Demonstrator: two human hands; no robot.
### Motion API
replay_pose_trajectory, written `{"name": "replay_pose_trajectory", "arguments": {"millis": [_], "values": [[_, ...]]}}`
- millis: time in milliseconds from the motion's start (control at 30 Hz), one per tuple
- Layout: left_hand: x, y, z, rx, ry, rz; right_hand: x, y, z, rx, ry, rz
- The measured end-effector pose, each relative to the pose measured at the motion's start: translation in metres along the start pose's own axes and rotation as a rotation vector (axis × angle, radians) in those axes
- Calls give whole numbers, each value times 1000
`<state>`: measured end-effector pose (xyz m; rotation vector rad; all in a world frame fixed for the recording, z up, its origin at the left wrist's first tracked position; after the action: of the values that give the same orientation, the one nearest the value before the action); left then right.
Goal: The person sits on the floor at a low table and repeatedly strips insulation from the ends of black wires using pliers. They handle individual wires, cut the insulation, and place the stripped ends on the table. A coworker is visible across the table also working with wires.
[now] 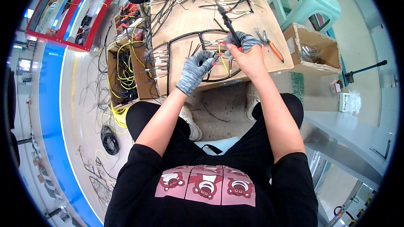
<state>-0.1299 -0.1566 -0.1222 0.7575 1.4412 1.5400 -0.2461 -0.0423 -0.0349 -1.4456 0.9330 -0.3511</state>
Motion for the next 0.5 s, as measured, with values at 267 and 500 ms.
{"name": "replay_pose_trajectory", "arguments": {"millis": [267, 500], "values": [[-1, 9, 9, 46, 20, 160, 10, -10, -1, -26, -102, 16], [-1, 19, 13, 121, 43, 94, 17, -15, 3, -46, -141, 133]]}}
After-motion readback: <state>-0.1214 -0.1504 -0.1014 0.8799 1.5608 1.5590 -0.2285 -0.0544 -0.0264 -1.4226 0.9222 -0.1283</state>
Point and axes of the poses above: each hand's wrist, its own z-axis away from the middle knuckle, its own x-axis out of the palm, y = z × x, the point moved 10 cm from there along -z, towards the middle knuckle, and after that the axes turned 3 degrees about -y, right-handed, at the moved point
